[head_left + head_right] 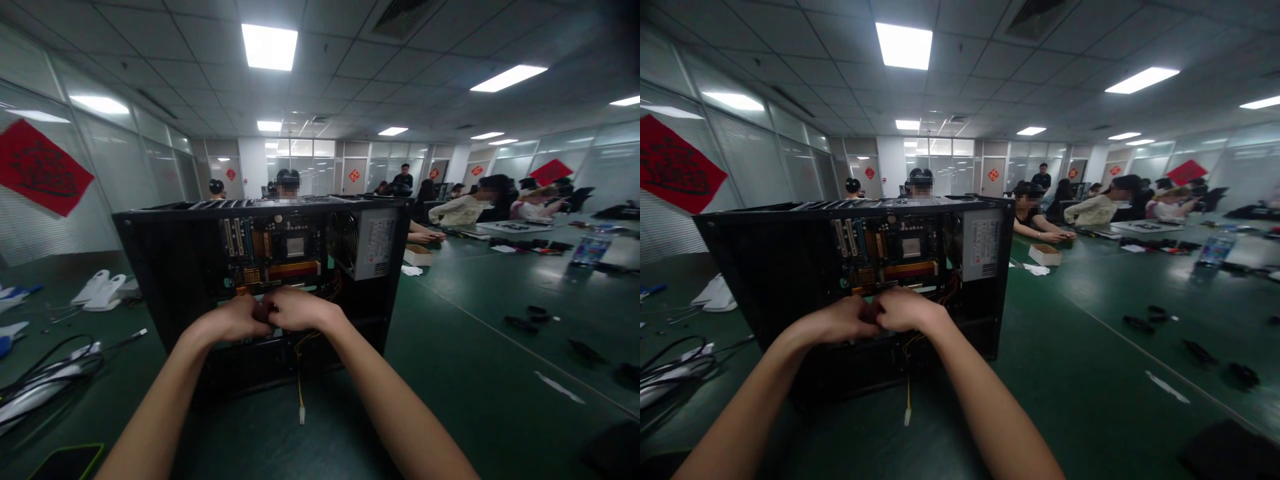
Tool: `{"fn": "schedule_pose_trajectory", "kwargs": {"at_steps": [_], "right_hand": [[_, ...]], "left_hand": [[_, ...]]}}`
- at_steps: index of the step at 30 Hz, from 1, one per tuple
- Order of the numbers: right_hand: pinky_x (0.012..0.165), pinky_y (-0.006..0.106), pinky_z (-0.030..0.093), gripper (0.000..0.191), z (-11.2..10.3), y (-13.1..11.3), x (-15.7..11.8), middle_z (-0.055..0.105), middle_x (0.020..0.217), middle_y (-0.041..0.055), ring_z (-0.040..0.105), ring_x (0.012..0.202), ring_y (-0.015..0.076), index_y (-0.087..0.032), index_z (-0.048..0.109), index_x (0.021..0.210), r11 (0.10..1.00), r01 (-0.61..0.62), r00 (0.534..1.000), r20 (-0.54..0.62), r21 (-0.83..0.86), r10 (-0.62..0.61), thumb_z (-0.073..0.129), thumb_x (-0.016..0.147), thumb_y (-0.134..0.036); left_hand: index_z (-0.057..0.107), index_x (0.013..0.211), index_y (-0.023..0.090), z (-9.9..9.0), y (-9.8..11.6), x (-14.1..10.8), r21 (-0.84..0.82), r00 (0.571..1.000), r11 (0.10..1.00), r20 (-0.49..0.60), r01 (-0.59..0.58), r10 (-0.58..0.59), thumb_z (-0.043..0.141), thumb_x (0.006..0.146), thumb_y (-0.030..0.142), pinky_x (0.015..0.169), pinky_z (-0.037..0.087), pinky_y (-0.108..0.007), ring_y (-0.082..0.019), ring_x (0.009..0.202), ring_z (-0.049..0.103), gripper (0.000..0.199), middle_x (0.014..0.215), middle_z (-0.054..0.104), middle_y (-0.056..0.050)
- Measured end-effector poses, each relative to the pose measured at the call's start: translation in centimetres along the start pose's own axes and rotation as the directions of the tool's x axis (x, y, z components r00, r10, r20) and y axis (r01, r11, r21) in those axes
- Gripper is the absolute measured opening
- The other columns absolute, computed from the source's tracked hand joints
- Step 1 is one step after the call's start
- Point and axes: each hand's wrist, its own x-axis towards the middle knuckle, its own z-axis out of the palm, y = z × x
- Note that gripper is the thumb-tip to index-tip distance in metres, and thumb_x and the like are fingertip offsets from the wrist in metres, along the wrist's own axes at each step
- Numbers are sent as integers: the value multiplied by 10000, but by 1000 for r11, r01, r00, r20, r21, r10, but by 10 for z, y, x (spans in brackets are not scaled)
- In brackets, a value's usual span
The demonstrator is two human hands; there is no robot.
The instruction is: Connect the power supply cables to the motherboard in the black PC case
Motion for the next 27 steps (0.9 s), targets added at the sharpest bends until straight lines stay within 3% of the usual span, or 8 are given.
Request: {"fn": "schedule_pose_trajectory", "kwargs": {"at_steps": [4, 8, 12, 18, 25, 27], "right_hand": [[716, 294, 478, 399, 13, 10, 8, 715, 1198, 182, 687, 1068, 305, -129, 666, 1222, 996, -47, 988, 140, -78, 58, 557, 848, -217], [676, 280, 480, 371, 19, 20, 14, 737, 1137, 179, 711, 982, 289, -112, 702, 1161, 999, -38, 956, 289, -32, 46, 567, 868, -296], [703, 281, 485, 370, 20, 24, 14, 748, 1103, 139, 704, 963, 280, -144, 720, 1121, 1000, 3, 982, 189, 14, -6, 662, 825, -358], [796, 282, 473, 310, 18, 19, 13, 744, 1116, 106, 682, 1011, 259, -175, 719, 1131, 993, 94, 994, 41, 74, -97, 620, 848, -254], [743, 259, 444, 305, 18, 17, 12, 758, 1066, 63, 676, 956, 229, -215, 749, 1115, 994, 55, 983, 171, 99, -72, 592, 854, -197], [713, 267, 431, 268, 19, 18, 11, 759, 1033, 76, 678, 944, 239, -218, 766, 1060, 999, 6, 991, 135, 49, -13, 584, 863, -215]], "left_hand": [[796, 819, 189, -6, 3, -7, -13, 998, 999, 51, -41, 42, 632, 677, 378, 605, 415, -253, -206, 709, 645, 288, 755, 750, -21], [805, 892, 211, -17, 10, -17, -12, 995, 995, -16, -96, 96, 615, 699, 334, 682, 464, -277, -234, 786, 686, 298, 845, 779, -31], [787, 921, 225, -29, 16, -30, -48, 981, 992, -161, -118, 109, 601, 764, 385, 767, 493, -289, -233, 860, 699, 291, 937, 781, -23], [755, 911, 210, -36, 23, -35, -50, 910, 970, -362, -237, 204, 582, 841, 449, 771, 504, -296, -230, 878, 691, 304, 947, 769, -31], [747, 882, 187, -36, 39, -47, -149, 767, 942, -625, -301, 146, 658, 818, 525, 666, 509, -282, -209, 742, 685, 355, 830, 761, -33], [747, 886, 187, -37, 43, -51, -165, 747, 939, -653, -301, 125, 662, 821, 525, 655, 515, -283, -208, 730, 688, 355, 824, 760, -33]]}}
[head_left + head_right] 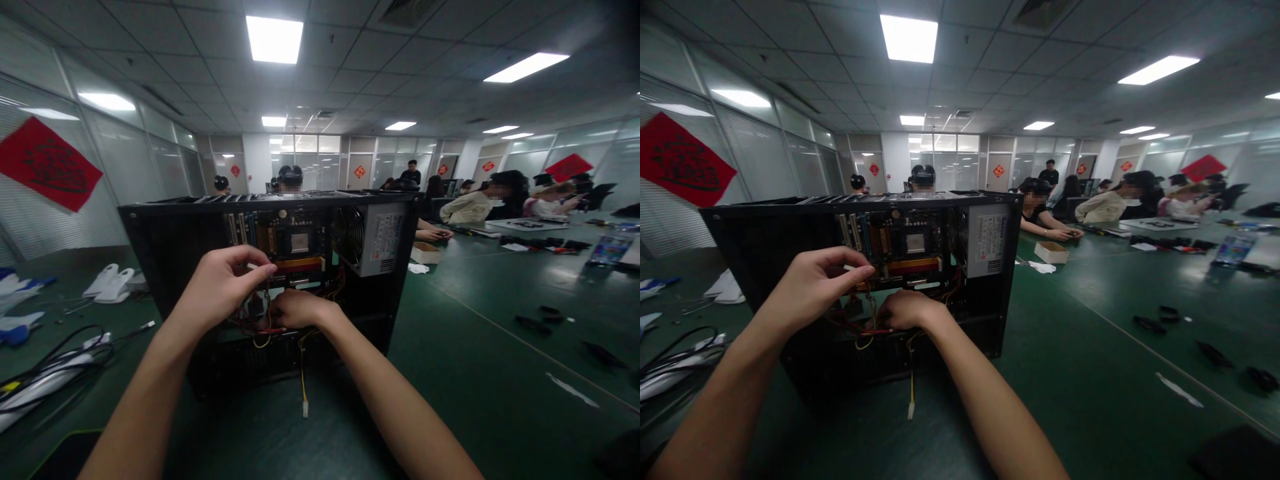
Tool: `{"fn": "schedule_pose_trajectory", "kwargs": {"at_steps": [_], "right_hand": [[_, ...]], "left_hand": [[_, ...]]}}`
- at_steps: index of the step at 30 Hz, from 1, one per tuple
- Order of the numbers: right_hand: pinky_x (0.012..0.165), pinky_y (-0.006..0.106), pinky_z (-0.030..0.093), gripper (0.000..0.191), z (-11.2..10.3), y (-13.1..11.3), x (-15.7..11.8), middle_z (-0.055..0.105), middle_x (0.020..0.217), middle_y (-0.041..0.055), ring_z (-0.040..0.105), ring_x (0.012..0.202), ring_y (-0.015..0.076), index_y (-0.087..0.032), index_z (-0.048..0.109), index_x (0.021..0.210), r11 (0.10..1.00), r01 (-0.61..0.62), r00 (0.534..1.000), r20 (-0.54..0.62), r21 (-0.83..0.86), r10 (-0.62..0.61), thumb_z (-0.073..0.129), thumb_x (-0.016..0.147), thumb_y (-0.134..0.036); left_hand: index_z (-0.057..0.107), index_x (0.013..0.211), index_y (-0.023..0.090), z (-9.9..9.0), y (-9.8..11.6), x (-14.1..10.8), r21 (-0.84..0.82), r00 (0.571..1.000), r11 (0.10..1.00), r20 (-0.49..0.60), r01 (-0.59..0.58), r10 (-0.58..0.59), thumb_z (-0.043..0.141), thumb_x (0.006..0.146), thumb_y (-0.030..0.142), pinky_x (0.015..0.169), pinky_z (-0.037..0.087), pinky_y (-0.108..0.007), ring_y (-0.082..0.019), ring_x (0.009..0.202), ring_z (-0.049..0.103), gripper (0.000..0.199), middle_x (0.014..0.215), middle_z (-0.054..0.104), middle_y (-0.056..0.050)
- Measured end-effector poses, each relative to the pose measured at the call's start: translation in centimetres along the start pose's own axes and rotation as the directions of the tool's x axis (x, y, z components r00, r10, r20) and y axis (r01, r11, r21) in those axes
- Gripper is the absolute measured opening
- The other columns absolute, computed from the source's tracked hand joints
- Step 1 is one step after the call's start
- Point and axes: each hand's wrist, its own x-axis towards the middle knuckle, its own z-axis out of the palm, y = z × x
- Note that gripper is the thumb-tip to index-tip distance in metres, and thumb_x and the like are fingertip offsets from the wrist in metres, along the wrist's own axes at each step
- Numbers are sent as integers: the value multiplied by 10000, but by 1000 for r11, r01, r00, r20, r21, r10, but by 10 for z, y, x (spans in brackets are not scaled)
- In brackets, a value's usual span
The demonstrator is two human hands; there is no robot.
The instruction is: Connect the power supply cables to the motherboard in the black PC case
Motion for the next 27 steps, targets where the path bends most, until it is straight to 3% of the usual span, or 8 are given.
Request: {"fn": "schedule_pose_trajectory", "kwargs": {"at_steps": [3, 5, 7, 9, 12, 20, 23, 27], "right_hand": [[630, 273, 393, 230, -1, 4, 0, 731, 876, 96, 666, 829, 234, -185, 757, 907, 989, -145, 958, -249, 8, 142, 570, 902, -319], [565, 256, 363, 334, -7, 8, 0, 643, 689, 59, 605, 655, 175, -163, 676, 727, 954, -186, 881, -391, 234, 267, 532, 936, -380], [485, 231, 330, 417, -17, 12, -3, 491, 541, -13, 462, 481, 111, -178, 534, 613, 793, -109, 836, -376, 600, 399, 492, 957, -412], [415, 210, 293, 429, -29, 16, -11, 360, 475, -73, 315, 396, 79, -201, 452, 603, 516, 36, 842, -304, 856, 446, 498, 947, -454], [383, 191, 265, 415, -46, 19, -27, 304, 446, -107, 262, 377, 66, -199, 479, 646, 329, 241, 822, -373, 913, 431, 575, 895, -518], [432, 222, 323, 430, -65, -14, -57, 472, 475, -48, 461, 411, 92, -168, 582, 673, 794, 96, 818, -502, 601, 281, 573, 914, -524], [420, 220, 294, 414, -68, -30, -62, 480, 481, -46, 461, 417, 91, -161, 604, 680, 832, 97, 813, -525, 546, 250, 596, 901, -512], [419, 221, 271, 408, -72, -39, -68, 465, 491, -47, 433, 433, 85, -163, 590, 642, 835, 154, 784, -580, 528, 221, 636, 880, -491]], "left_hand": [[753, 919, 183, -6, 1, -1, 30, 1000, 999, -8, 17, -17, 656, 821, 530, 715, 546, -308, -227, 786, 706, 373, 892, 772, -48], [746, 1022, 184, -11, -2, -1, 48, 999, 998, 18, 37, -38, 665, 801, 533, 802, 563, -338, -252, 886, 718, 421, 1002, 776, -61], [708, 1165, 192, -15, -8, 0, 98, 996, 993, 54, 71, -77, 687, 769, 531, 887, 558, -368, -275, 996, 711, 522, 1124, 759, -69], [674, 1244, 200, -17, -13, 1, 181, 988, 977, 81, 111, -128, 690, 758, 511, 933, 545, -383, -288, 1046, 701, 577, 1176, 747, -69], [733, 1135, 196, -14, -19, 4, 294, 970, 941, 119, 167, -210, 614, 816, 449, 915, 543, -378, -295, 1004, 713, 423, 1124, 764, -74], [746, 1058, 195, 5, -44, 12, 500, 978, 847, -1, 182, -209, 480, 912, 382, 880, 524, -362, -295, 978, 711, 356, 1094, 762, -111], [713, 1153, 183, 6, -47, 5, 606, 958, 784, 122, 135, -259, 513, 893, 396, 891, 514, -365, -310, 1060, 682, 391, 1196, 721, -135], [700, 1201, 224, 17, -28, -9, 425, 884, 903, 442, -59, -150, 564, 878, 480, 974, 480, -375, -312, 1158, 636, 434, 1274, 691, -101]]}}
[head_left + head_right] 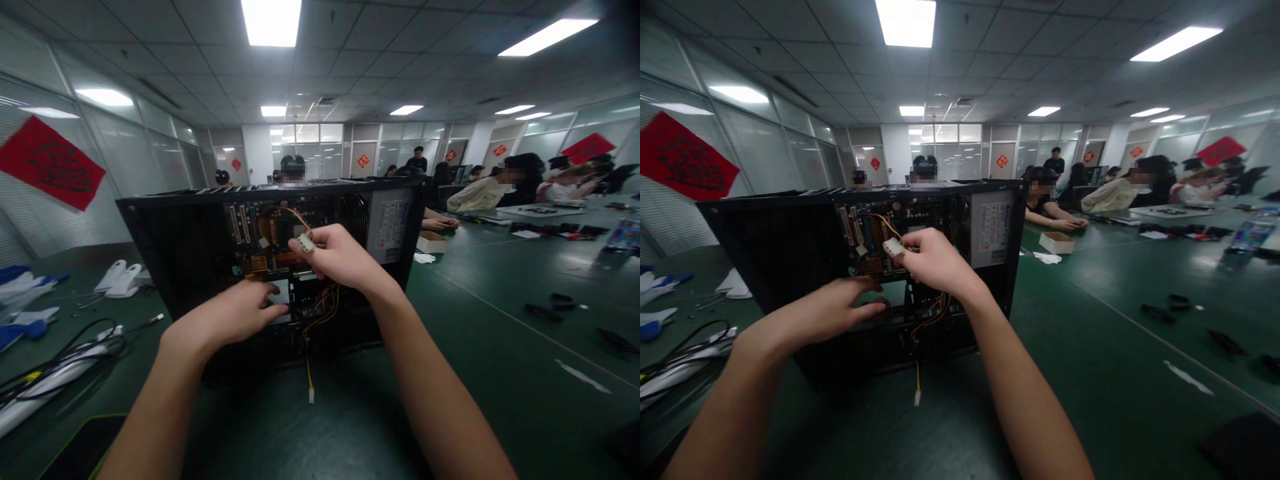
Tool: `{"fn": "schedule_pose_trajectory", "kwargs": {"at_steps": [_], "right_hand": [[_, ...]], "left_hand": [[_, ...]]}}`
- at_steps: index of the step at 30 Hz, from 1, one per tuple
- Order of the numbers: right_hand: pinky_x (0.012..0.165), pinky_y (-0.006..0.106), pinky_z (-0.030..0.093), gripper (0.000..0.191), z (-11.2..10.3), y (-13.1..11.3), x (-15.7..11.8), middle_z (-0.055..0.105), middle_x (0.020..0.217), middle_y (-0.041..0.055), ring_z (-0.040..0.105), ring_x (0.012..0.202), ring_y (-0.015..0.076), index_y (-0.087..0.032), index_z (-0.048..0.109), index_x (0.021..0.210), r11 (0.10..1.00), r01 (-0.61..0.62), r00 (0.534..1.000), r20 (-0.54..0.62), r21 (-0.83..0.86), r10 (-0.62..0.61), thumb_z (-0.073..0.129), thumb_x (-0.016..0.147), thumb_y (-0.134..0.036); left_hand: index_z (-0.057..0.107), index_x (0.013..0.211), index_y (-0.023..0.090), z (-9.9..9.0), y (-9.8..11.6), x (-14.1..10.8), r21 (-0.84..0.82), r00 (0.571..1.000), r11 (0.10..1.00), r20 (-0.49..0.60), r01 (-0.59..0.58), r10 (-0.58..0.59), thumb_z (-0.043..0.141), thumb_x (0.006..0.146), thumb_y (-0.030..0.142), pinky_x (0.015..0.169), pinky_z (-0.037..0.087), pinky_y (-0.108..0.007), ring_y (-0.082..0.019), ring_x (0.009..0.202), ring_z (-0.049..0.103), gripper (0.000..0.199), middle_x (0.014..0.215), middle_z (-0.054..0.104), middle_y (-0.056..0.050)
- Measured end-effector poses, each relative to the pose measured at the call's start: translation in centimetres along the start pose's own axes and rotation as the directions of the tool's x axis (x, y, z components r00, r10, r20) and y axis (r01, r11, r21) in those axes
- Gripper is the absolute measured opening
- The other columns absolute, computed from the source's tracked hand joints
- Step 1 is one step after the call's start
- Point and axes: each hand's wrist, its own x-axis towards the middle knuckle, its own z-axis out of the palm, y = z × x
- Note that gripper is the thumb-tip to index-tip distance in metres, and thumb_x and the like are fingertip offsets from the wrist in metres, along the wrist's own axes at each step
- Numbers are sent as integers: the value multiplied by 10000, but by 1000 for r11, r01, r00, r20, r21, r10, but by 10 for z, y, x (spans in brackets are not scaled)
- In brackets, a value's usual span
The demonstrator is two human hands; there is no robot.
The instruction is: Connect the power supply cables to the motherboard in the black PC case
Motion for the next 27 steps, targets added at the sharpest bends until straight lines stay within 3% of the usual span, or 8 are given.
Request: {"fn": "schedule_pose_trajectory", "kwargs": {"at_steps": [3, 6, 10, 13, 16, 19, 23, 27], "right_hand": [[433, 226, 269, 419, -5, -2, -3, 481, 514, -44, 406, 449, 80, -164, 585, 639, 998, 48, 999, -27, 40, -47, 642, 877, -504], [452, 231, 269, 410, -10, -3, -6, 489, 537, -38, 396, 475, 85, -156, 605, 653, 998, 62, 998, -2, 16, -62, 640, 878, -497], [509, 232, 305, 274, -14, -3, -7, 540, 600, -20, 444, 557, 101, -138, 679, 710, 985, 126, 992, -11, -120, -128, 661, 864, -363], [583, 235, 383, 85, -13, -7, -7, 620, 692, -6, 518, 643, 120, -143, 709, 791, 971, 208, 975, -53, -121, -215, 663, 824, -206], [690, 256, 468, 74, -10, -16, -11, 683, 829, 15, 601, 759, 151, -155, 706, 857, 953, 300, 954, -17, -52, -301, 649, 813, -137], [814, 297, 513, 223, -8, -26, -18, 709, 988, 43, 655, 908, 189, -164, 707, 1011, 924, 382, 917, 137, -26, -375, 614, 822, -91], [989, 355, 494, 390, -10, -34, -24, 672, 1204, 77, 623, 1137, 223, -173, 649, 1198, 889, 458, 863, 236, 9, -447, 603, 827, -62], [1045, 367, 483, 386, -15, -34, -27, 629, 1281, 87, 589, 1209, 225, -179, 612, 1230, 898, 412, 862, 252, 157, -439, 618, 855, -88]], "left_hand": [[741, 1092, 240, 13, 17, 5, -109, 978, 990, 178, -87, 106, 518, 917, 488, 889, 512, -363, -289, 1018, 689, 376, 1138, 743, -80], [737, 1119, 230, 24, 20, 16, -133, 964, 979, 199, -153, 177, 546, 914, 423, 906, 512, -377, -299, 1031, 687, 341, 1128, 745, -86], [578, 1385, 230, 11, 22, 12, -273, 971, 932, -49, -238, 234, 672, 853, 449, 1031, 481, -407, -325, 1231, 599, 583, 1380, 624, -102], [316, 1559, 288, -9, 39, -4, -506, 933, 785, -232, -356, 274, 732, 806, 512, 1090, 469, -409, -319, 1334, 530, 889, 1541, 472, -79], [232, 1581, 328, -21, 60, -19, -566, 882, 712, -442, -416, 164, 773, 757, 518, 1038, 524, -418, -341, 1318, 546, 1004, 1508, 506, -76], [386, 1514, 304, -24, 73, -24, -551, 830, 726, -556, -411, 48, 774, 768, 434, 1002, 556, -408, -331, 1258, 595, 851, 1429, 578, -78], [637, 1276, 207, -28, 71, -27, -511, 781, 713, -618, -480, 83, 669, 875, 310, 1001, 567, -398, -288, 1170, 651, 415, 1302, 661, -94], [571, 1372, 236, -34, 63, -32, -483, 785, 721, -603, -498, 138, 680, 875, 246, 971, 587, -373, -267, 1147, 664, 509, 1303, 658, -91]]}}
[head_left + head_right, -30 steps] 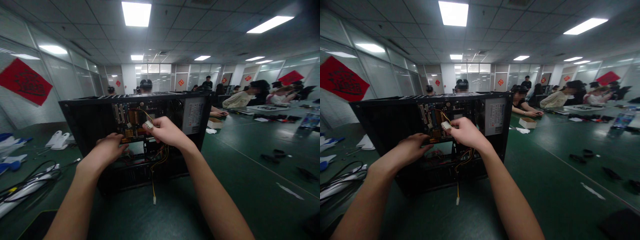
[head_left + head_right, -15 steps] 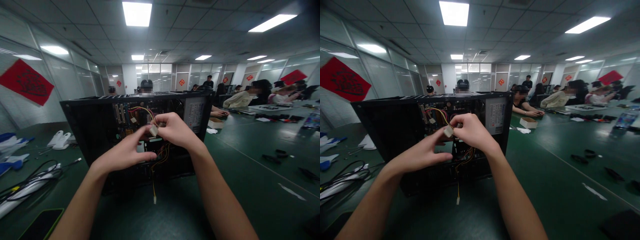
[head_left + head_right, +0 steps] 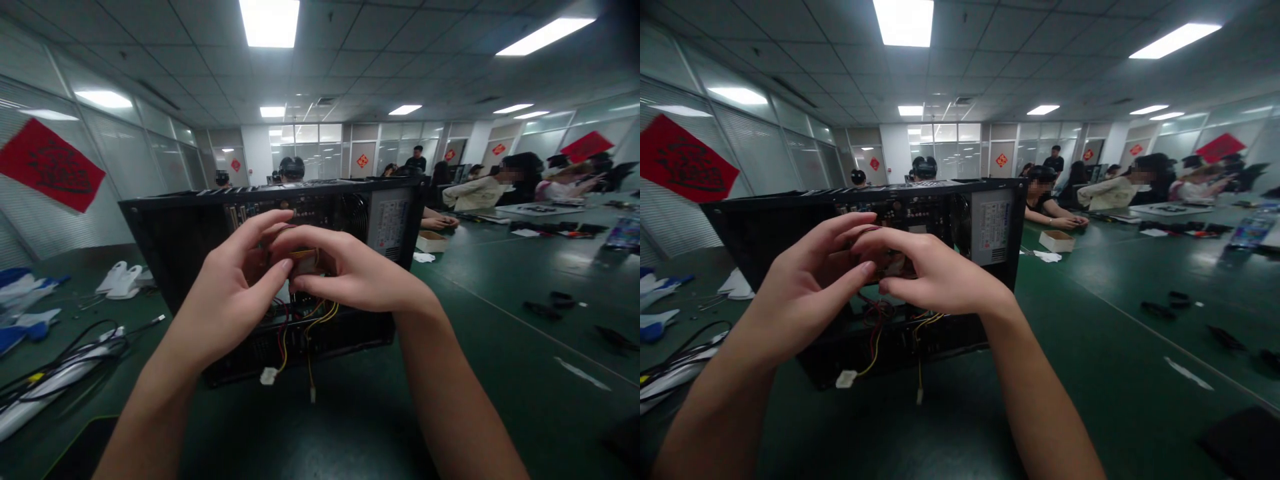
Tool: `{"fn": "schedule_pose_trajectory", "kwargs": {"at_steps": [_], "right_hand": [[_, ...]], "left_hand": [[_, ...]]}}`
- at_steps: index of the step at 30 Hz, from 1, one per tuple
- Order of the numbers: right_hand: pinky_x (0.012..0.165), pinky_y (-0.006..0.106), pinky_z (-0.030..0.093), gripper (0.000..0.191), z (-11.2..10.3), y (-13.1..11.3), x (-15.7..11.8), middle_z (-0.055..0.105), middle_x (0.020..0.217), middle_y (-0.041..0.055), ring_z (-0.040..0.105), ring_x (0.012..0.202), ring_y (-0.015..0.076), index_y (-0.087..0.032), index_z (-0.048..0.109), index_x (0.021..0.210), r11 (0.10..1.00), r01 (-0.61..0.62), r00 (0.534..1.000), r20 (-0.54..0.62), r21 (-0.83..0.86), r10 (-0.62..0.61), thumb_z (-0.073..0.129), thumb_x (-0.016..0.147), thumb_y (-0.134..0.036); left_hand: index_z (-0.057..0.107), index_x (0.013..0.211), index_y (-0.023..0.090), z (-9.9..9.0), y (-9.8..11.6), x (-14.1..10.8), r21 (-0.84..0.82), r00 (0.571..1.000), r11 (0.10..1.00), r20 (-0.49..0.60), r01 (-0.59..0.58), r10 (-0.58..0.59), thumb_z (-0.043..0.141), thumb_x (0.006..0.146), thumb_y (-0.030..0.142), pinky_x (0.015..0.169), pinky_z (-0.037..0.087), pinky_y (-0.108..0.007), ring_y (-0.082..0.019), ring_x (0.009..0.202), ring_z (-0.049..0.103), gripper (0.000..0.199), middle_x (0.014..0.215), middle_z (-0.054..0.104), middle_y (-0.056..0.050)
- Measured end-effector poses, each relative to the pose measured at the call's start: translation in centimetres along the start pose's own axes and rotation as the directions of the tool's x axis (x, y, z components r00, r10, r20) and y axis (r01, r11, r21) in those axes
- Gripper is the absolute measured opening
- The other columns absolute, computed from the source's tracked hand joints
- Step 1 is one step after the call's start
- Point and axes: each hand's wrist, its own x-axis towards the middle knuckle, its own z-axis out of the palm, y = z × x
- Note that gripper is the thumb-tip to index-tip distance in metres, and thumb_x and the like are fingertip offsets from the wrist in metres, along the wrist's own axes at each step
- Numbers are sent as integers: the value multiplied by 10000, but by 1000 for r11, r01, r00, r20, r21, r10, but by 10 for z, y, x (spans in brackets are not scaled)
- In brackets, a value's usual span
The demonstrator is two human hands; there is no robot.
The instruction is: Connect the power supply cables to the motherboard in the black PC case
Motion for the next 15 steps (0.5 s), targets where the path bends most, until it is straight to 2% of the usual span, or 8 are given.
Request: {"fn": "schedule_pose_trajectory", "kwargs": {"at_steps": [4, 8, 10, 12, 15], "right_hand": [[979, 373, 544, 388, -2, -3, -5, 579, 1349, 112, 634, 1155, 215, -190, 541, 1272, 938, -36, 996, 85, 344, 7, 620, 896, -132], [926, 394, 582, 457, -1, 2, -7, 539, 1417, 118, 686, 1079, 217, -237, 484, 1297, 831, -106, 991, 126, 546, 43, 679, 885, -206], [847, 377, 613, 504, 1, 11, -7, 554, 1403, 113, 717, 984, 208, -258, 476, 1291, 788, -124, 991, 118, 603, 66, 730, 856, -277], [736, 333, 631, 545, 4, 25, -7, 594, 1344, 95, 735, 846, 177, -280, 468, 1280, 750, -112, 993, 94, 652, 66, 764, 826, -342], [555, 231, 590, 538, 7, 41, -7, 657, 1187, 50, 708, 654, 123, -288, 477, 1207, 708, -25, 1000, 16, 706, 20, 789, 792, -429]], "left_hand": [[557, 1389, 244, -8, -2, -2, 73, 998, 997, 60, -4, 0, 668, 886, 227, 790, 626, -290, -229, 992, 711, 515, 1235, 686, -88], [438, 1489, 285, -11, -4, -2, 114, 995, 989, 48, -90, 85, 721, 850, 229, 645, 596, -223, -173, 834, 708, 701, 1200, 693, -76], [433, 1495, 290, -10, -4, -3, 159, 988, 975, 26, -154, 152, 738, 838, 231, 649, 586, -217, -170, 851, 698, 727, 1237, 676, -80], [488, 1460, 279, -8, -3, -3, 190, 976, 958, 25, -215, 215, 730, 843, 216, 684, 582, -220, -173, 895, 688, 666, 1275, 660, -81], [565, 1396, 259, -3, -2, -3, 203, 958, 936, 62, -287, 280, 688, 867, 175, 703, 573, -218, -160, 877, 680, 549, 1229, 683, -62]]}}
